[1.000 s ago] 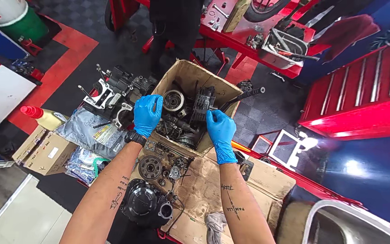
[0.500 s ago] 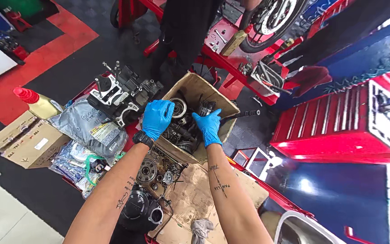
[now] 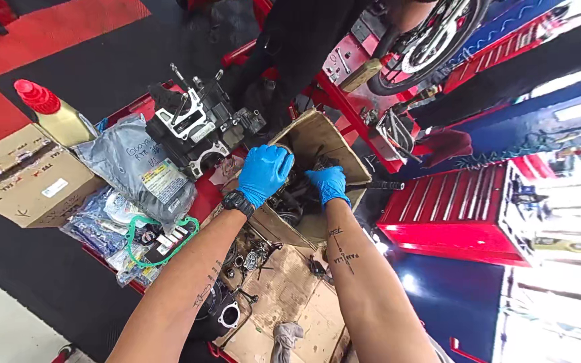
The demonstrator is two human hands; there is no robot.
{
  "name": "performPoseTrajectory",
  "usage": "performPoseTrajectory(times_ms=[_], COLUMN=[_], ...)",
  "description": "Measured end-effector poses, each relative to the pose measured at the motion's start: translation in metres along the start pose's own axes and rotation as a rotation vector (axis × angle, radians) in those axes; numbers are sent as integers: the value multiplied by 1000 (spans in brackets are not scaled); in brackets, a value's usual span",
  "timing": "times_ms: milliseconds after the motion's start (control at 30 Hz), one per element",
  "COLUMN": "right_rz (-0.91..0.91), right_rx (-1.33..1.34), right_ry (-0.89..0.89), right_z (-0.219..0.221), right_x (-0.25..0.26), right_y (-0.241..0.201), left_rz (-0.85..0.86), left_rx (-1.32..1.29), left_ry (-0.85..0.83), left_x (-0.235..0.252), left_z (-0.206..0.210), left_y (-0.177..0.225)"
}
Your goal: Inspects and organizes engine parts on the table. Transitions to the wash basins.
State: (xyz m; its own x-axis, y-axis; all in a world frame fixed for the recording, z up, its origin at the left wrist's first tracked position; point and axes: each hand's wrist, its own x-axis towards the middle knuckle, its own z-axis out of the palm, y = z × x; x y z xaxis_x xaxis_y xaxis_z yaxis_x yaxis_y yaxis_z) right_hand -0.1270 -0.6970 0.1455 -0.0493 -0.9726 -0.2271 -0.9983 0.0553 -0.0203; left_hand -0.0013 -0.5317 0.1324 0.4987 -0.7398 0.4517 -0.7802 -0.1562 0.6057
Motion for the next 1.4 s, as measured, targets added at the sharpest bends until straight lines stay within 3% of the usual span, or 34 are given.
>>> performPoseTrajectory(times_ms=[467,833,1133,1300,1400], right_rz=[-57,-208,-456,-561,-531], right_rx=[-64,109,98,25,-35], right_ry=[13,75,164,166,110], right_z=[-16,-82,-182,-197,-191], right_x=[1,-26,-103,-149,-175], right_y=[12,56,133,206,252], left_rz=[-1,-49,-42,-18,12], left_rx=[-25,-135,-132,-58,-62], left_ry=[-16,-9,-58,-50,-47], left_x=[-1,0,0,1,4], left_z=[1,-9,-9,-7,-9], left_y=[-3,-1,-2,-4,-2])
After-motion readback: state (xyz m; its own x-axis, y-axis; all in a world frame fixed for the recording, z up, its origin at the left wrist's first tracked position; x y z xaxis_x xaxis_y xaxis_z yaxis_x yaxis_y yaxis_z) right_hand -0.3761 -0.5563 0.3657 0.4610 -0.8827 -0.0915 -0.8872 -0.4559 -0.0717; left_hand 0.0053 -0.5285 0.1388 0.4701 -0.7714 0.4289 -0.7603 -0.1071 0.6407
